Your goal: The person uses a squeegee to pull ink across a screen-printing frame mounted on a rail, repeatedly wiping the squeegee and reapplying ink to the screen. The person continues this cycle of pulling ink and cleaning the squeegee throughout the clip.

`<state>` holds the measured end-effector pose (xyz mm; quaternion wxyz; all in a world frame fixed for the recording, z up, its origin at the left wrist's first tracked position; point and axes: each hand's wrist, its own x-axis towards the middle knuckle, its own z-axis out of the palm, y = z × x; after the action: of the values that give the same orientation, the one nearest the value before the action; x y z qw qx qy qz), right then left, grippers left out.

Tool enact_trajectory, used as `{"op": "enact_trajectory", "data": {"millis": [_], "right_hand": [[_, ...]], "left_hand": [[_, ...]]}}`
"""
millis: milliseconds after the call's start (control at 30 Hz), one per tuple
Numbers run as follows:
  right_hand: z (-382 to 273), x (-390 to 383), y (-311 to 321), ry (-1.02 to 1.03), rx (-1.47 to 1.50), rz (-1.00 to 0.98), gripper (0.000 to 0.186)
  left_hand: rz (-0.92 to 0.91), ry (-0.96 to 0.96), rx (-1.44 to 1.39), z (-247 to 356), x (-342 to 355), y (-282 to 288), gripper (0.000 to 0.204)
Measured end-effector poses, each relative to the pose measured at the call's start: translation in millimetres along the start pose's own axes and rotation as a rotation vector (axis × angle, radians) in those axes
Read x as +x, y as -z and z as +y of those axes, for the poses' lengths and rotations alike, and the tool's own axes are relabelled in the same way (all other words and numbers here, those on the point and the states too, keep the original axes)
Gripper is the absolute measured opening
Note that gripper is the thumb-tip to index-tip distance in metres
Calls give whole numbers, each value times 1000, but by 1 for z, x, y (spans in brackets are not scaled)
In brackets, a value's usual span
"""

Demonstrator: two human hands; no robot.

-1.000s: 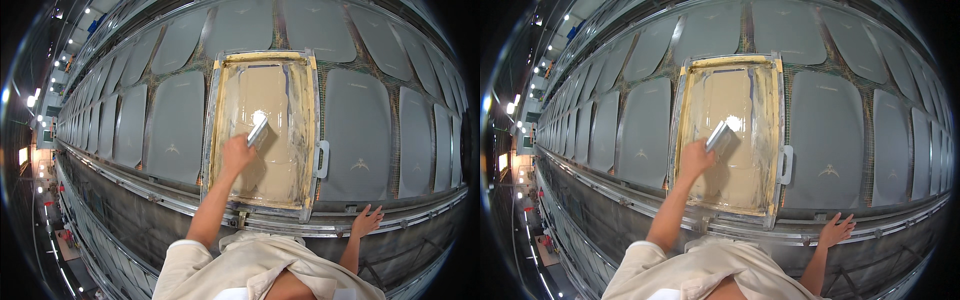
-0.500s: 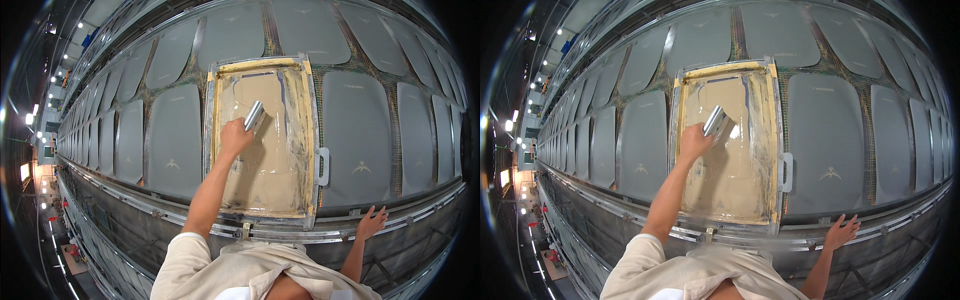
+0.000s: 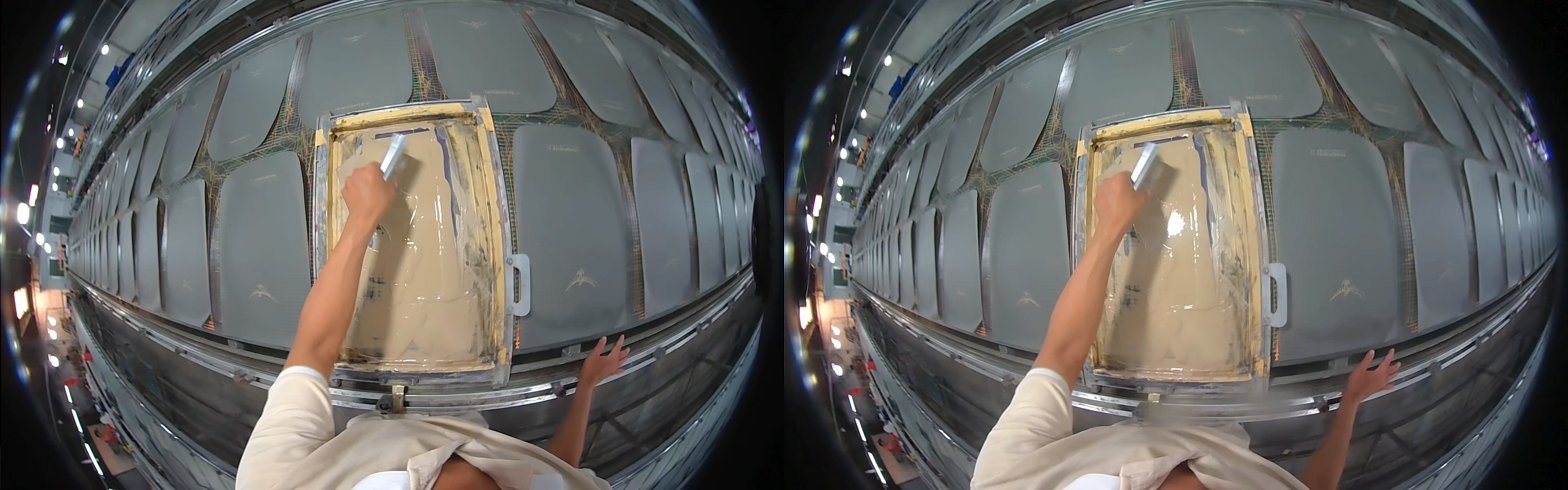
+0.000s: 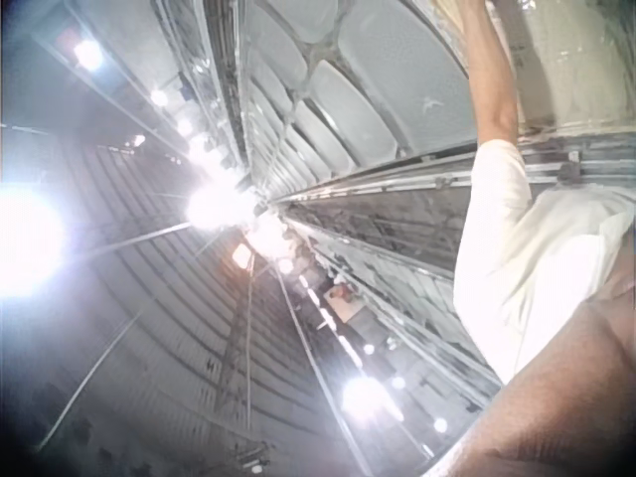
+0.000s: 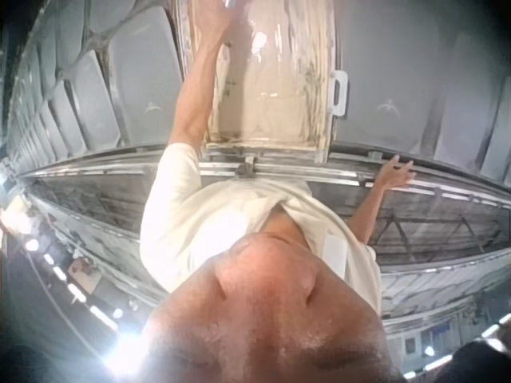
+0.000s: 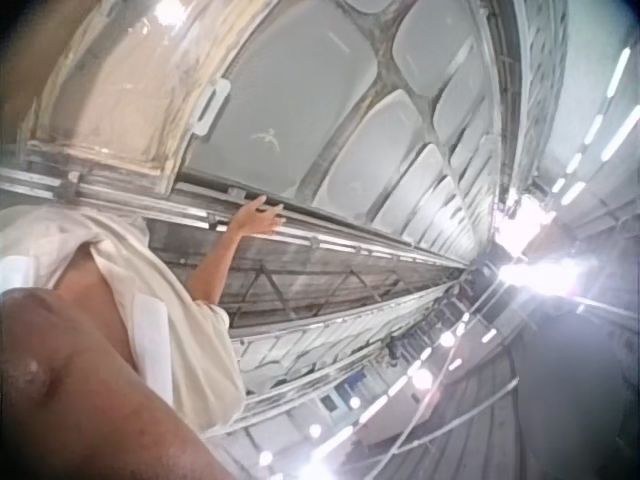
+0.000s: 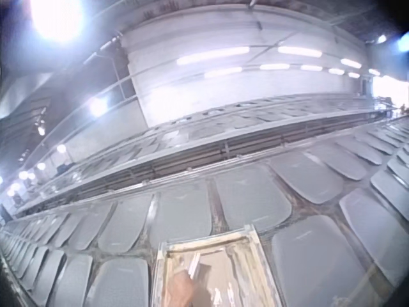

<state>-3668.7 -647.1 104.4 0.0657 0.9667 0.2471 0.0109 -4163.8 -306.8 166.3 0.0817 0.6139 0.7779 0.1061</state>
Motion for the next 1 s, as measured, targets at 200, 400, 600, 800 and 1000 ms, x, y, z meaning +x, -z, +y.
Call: {"op": "enact_trajectory", "data": {"millis": [200,400,600,800,1000], "right_hand": [[-222,-14,120,782,1030,-174,45],[-498,-53,164,1540,815,-453,58],[-615,-49,159,1673,308,-409,39],[-613,-55,148,1586,284,-467,26],[-530,-88,127,1708,449,-346,19]], "left_hand": [[-161,-664,-177,-24,18,30,22],[-151,-675,-189,-28,110,22,29],[-188,-602,-204,-30,179,-2,32],[-218,-582,-226,-25,166,0,31],[-186,-562,-249,-40,74,1,30]]}}
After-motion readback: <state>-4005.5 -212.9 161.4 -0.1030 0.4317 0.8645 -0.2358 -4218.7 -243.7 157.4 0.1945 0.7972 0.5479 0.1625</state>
